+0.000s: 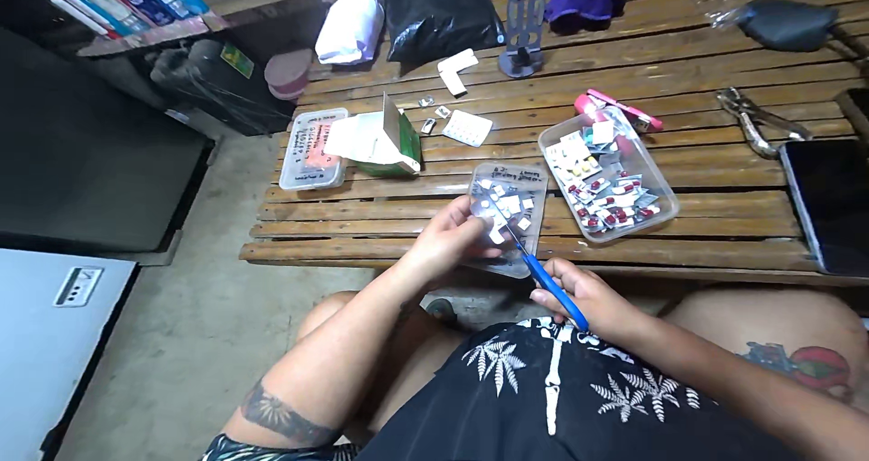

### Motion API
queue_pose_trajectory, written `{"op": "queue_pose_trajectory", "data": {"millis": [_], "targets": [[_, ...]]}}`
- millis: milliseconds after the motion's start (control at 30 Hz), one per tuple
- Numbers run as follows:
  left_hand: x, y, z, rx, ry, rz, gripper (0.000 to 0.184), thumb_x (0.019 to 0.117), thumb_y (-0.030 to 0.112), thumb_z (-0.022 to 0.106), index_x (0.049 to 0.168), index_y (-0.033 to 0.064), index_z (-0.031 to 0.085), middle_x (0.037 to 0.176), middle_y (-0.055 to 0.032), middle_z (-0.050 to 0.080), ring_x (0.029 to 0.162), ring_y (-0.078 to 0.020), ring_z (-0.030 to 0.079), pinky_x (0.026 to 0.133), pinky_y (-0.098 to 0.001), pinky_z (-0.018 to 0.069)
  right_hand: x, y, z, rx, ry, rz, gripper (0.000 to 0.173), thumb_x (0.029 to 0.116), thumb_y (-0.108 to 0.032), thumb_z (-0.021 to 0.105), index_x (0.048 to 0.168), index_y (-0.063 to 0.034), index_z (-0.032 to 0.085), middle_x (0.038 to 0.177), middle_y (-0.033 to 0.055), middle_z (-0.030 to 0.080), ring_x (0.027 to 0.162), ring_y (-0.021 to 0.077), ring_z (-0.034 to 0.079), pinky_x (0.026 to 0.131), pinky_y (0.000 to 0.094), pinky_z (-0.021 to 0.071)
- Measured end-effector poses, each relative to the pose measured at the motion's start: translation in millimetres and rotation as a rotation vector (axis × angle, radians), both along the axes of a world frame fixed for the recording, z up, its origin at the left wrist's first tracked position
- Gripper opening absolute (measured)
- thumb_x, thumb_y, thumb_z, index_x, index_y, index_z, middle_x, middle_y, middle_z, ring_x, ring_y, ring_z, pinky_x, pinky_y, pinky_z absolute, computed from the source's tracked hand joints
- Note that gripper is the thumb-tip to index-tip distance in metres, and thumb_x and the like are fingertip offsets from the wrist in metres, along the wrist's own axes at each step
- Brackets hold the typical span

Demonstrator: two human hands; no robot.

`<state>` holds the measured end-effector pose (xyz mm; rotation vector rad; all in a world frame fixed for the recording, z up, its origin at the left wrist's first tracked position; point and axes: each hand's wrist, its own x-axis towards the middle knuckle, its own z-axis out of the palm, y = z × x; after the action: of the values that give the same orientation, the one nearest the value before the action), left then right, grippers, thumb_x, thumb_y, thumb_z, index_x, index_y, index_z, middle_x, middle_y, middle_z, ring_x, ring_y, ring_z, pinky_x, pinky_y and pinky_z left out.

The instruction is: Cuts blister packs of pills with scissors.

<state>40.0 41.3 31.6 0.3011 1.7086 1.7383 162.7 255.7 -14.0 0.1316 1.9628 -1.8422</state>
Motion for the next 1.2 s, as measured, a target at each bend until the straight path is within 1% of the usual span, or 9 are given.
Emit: {"op": "queue_pose_trajectory", "data": {"millis": [167, 333, 467, 533, 667, 867, 1033, 1133, 1200], "targets": [[1.4, 0.2, 0.9, 0.020, -0.016, 0.000, 0.021, 0.1047, 0.007, 0.040, 0.121, 0.0066, 0.053, 0.104, -0.0097, 0.071, 0.086, -0.0168, 0.073, 0.075, -0.0338, 0.0632, -6.3, 1.0, 4.0, 0.009, -0.027, 0.039, 0.041, 0.0937, -0.043, 0.068, 0.114, -0.0106, 0.054, 0.084, -0.0054, 0.060, 0.069, 0.0012, 0.059, 0.063, 0.0184, 0.0510], [1.6, 0.9, 2.7, -0.001, -0.053, 0.028, 0.023, 0.1045, 0.007, 0.039, 0.123, 0.0065, 0.052, 0.106, -0.0098, 0.073, 0.087, -0.0170, 0.073, 0.075, -0.0322, 0.0627, -10.3, 0.5, 5.0, 0.034, -0.003, 0.052, 0.043, 0.0934, -0.047, 0.066, 0.113, -0.0106, 0.056, 0.082, -0.0056, 0.058, 0.067, 0.0011, 0.058, 0.061, 0.0185, 0.0497], [1.1, 1.8, 2.3, 0.019, -0.083, 0.044, 0.022, 0.1048, 0.006, 0.039, 0.122, 0.0053, 0.053, 0.108, -0.0111, 0.073, 0.089, -0.0188, 0.074, 0.076, -0.0334, 0.0630, -10.5, -0.5, 4.5, 0.048, -0.010, 0.041, 0.040, 0.0935, -0.047, 0.067, 0.110, -0.0119, 0.055, 0.079, -0.0062, 0.057, 0.063, 0.0014, 0.056, 0.059, 0.0186, 0.0485], [0.2, 1.4, 2.0, 0.025, -0.101, 0.034, 0.024, 0.1056, 0.006, 0.039, 0.126, 0.0054, 0.052, 0.110, -0.0116, 0.073, 0.092, -0.0197, 0.074, 0.079, -0.0343, 0.0630, -10.7, 0.0, 4.0, 0.060, -0.010, 0.045, 0.039, 0.0942, -0.046, 0.067, 0.110, -0.0120, 0.055, 0.078, -0.0062, 0.057, 0.063, 0.0013, 0.056, 0.059, 0.0186, 0.0486], [-0.8, 2.2, 2.0, 0.014, -0.130, 0.035, 0.025, 0.1061, 0.006, 0.039, 0.128, 0.0054, 0.051, 0.111, -0.0128, 0.072, 0.093, -0.0204, 0.074, 0.080, -0.0346, 0.0629, -11.7, 1.1, 5.4, 0.058, -0.027, 0.049, 0.037, 0.0952, -0.045, 0.066, 0.109, -0.0118, 0.055, 0.078, -0.0059, 0.056, 0.062, 0.0014, 0.055, 0.058, 0.0181, 0.0478], [-1.9, 3.5, 0.1, 0.009, -0.139, 0.043, 0.024, 0.1068, 0.007, 0.039, 0.127, 0.0053, 0.051, 0.111, -0.0128, 0.072, 0.091, -0.0197, 0.074, 0.078, -0.0329, 0.0629, -12.9, 2.6, 4.7, 0.040, -0.035, 0.044, 0.037, 0.0953, -0.044, 0.066, 0.108, -0.0121, 0.055, 0.077, -0.0063, 0.056, 0.061, 0.0013, 0.055, 0.058, 0.0179, 0.0477], [-2.8, 3.7, -0.2, 0.004, -0.158, 0.052, 0.024, 0.1071, 0.007, 0.039, 0.128, 0.0051, 0.051, 0.110, -0.0135, 0.073, 0.090, -0.0208, 0.074, 0.079, -0.0346, 0.0630, -13.6, 3.2, 4.2, 0.041, -0.044, 0.046, 0.037, 0.0947, -0.046, 0.067, 0.108, -0.0127, 0.056, 0.077, -0.0061, 0.056, 0.061, 0.0014, 0.054, 0.057, 0.0180, 0.0472], [-3.2, 3.2, -1.9, 0.011, -0.150, 0.050, 0.022, 0.1071, 0.007, 0.039, 0.125, 0.0046, 0.051, 0.108, -0.0135, 0.073, 0.088, -0.0203, 0.074, 0.077, -0.0343, 0.0632, -13.8, 3.8, 4.2, 0.040, -0.048, 0.050, 0.037, 0.0947, -0.045, 0.067, 0.108, -0.0126, 0.056, 0.076, -0.0068, 0.055, 0.061, 0.0009, 0.054, 0.057, 0.0176, 0.0470], [-2.7, 2.6, -1.8, 0.019, -0.152, 0.045, 0.023, 0.1071, 0.007, 0.038, 0.126, 0.0046, 0.051, 0.109, -0.0137, 0.072, 0.089, -0.0202, 0.074, 0.077, -0.0342, 0.0633, -13.7, 4.0, 3.6, 0.041, -0.048, 0.048, 0.037, 0.0945, -0.046, 0.067, 0.107, -0.0129, 0.056, 0.076, -0.0071, 0.055, 0.060, 0.0007, 0.054, 0.057, 0.0172, 0.0467]]}}
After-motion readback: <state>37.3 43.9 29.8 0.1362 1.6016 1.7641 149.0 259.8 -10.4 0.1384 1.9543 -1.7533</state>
